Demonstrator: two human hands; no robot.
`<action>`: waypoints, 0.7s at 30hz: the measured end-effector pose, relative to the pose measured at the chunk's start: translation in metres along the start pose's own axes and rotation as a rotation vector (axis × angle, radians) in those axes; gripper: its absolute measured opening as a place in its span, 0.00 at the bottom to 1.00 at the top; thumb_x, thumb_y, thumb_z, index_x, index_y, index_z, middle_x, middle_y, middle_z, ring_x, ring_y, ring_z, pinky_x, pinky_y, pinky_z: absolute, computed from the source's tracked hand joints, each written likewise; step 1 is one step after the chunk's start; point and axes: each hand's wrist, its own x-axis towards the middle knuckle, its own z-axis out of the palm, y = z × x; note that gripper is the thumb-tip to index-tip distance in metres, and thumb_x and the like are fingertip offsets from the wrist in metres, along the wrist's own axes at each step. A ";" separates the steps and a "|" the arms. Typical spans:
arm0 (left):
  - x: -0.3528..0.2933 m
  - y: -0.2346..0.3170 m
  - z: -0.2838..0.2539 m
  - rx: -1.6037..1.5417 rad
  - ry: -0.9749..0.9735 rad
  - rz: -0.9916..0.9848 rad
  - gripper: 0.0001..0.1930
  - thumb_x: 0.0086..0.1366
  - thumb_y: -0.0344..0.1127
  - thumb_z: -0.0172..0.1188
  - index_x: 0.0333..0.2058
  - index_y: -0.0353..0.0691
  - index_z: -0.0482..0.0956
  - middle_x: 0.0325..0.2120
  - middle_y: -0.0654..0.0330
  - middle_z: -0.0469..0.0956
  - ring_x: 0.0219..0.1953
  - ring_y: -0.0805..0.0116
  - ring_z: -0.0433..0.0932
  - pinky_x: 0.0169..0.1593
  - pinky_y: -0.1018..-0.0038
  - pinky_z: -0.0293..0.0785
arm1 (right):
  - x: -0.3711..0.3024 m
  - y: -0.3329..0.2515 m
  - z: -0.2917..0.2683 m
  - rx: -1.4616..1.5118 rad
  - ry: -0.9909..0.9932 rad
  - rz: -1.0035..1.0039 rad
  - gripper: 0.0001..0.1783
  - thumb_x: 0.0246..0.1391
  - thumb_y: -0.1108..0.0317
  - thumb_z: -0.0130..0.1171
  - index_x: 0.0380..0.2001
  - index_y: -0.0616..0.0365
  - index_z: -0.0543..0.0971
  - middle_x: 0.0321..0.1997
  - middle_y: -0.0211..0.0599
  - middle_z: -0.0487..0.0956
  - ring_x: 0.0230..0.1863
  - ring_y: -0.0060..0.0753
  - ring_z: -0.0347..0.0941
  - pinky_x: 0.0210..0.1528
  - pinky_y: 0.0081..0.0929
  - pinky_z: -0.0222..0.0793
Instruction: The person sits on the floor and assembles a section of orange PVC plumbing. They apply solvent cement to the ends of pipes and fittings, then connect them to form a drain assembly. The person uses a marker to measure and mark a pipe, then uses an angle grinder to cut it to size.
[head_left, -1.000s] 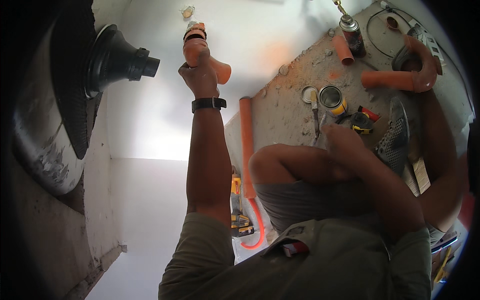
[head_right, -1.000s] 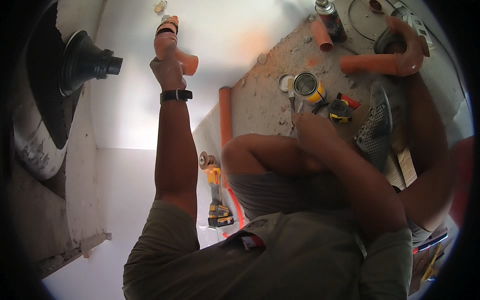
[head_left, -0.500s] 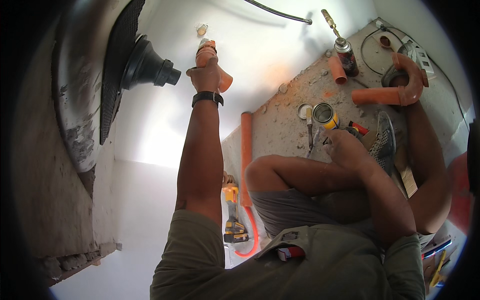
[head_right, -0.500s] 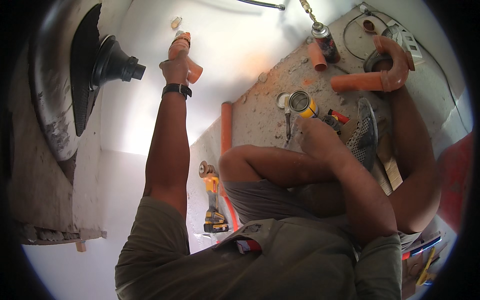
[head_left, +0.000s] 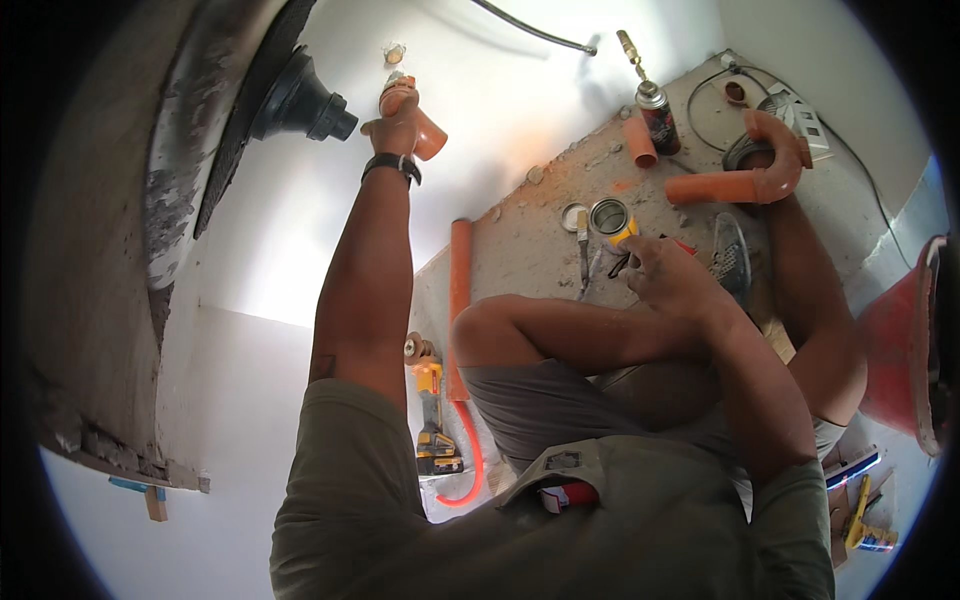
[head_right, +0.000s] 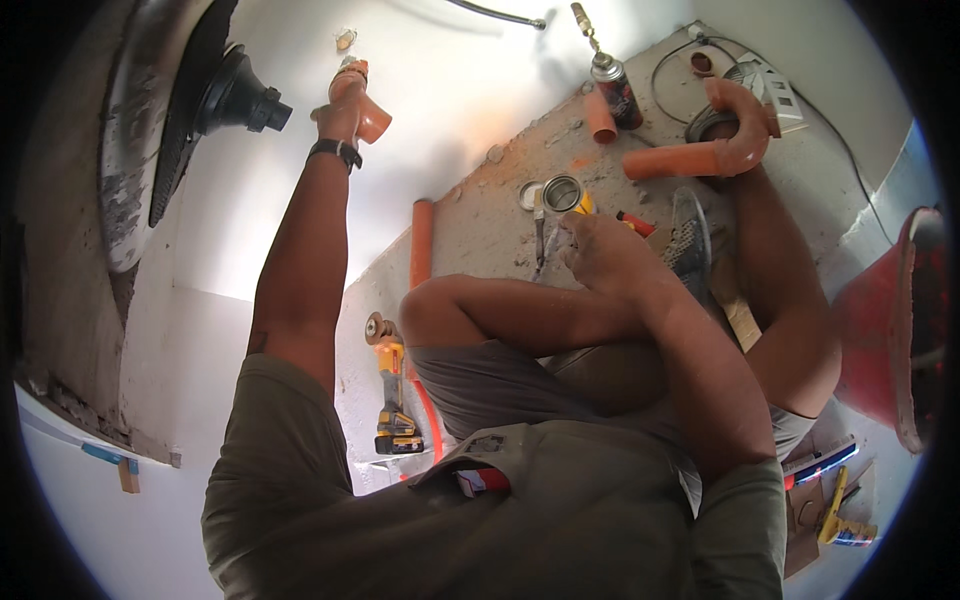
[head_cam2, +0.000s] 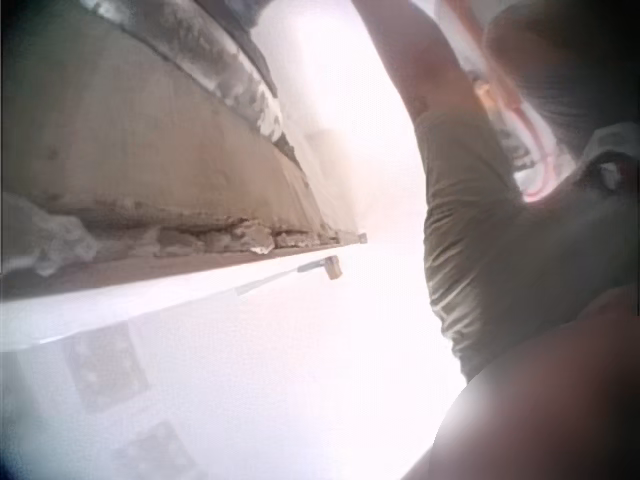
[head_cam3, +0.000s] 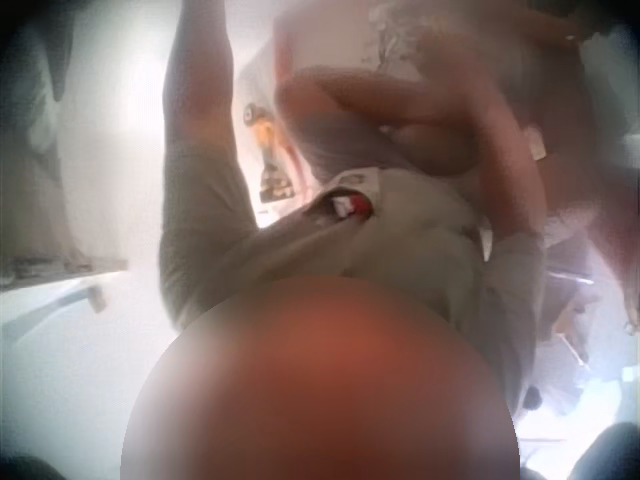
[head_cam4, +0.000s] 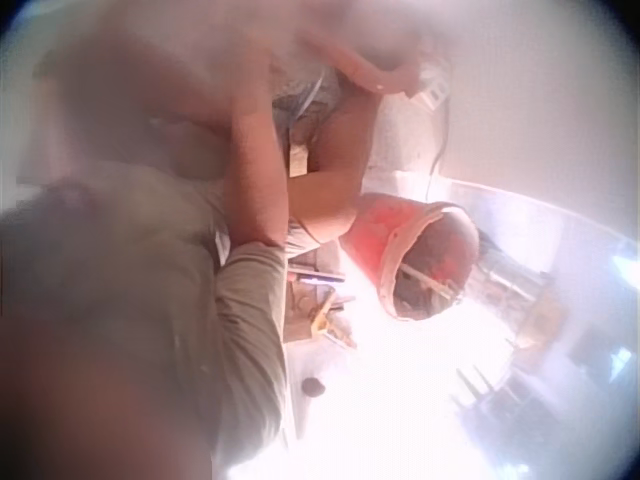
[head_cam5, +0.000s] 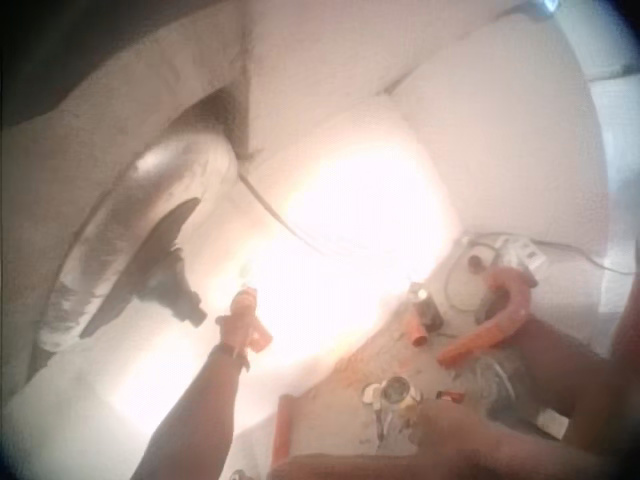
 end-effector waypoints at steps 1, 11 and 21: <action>-0.002 -0.006 -0.004 -0.145 -0.058 0.003 0.57 0.51 0.54 0.75 0.61 0.18 0.48 0.56 0.37 0.69 0.53 0.50 0.78 0.54 0.66 0.78 | -0.008 0.000 -0.012 -0.024 0.001 0.067 0.23 0.55 0.70 0.63 0.54 0.67 0.77 0.40 0.57 0.82 0.43 0.54 0.80 0.50 0.39 0.73; -0.004 -0.043 -0.001 -0.590 -0.422 -0.105 0.34 0.55 0.50 0.76 0.54 0.37 0.75 0.47 0.58 0.75 0.48 0.62 0.76 0.55 0.59 0.71 | -0.081 0.052 -0.070 0.224 0.119 0.285 0.24 0.58 0.69 0.62 0.55 0.71 0.76 0.34 0.39 0.80 0.30 0.26 0.77 0.36 0.27 0.73; -0.007 -0.036 0.028 -0.423 -0.002 -0.056 0.32 0.46 0.48 0.76 0.42 0.25 0.81 0.38 0.52 0.82 0.39 0.62 0.81 0.45 0.67 0.76 | -0.077 0.073 -0.071 0.276 0.221 0.347 0.24 0.61 0.67 0.59 0.56 0.70 0.75 0.33 0.33 0.81 0.23 0.18 0.75 0.25 0.17 0.69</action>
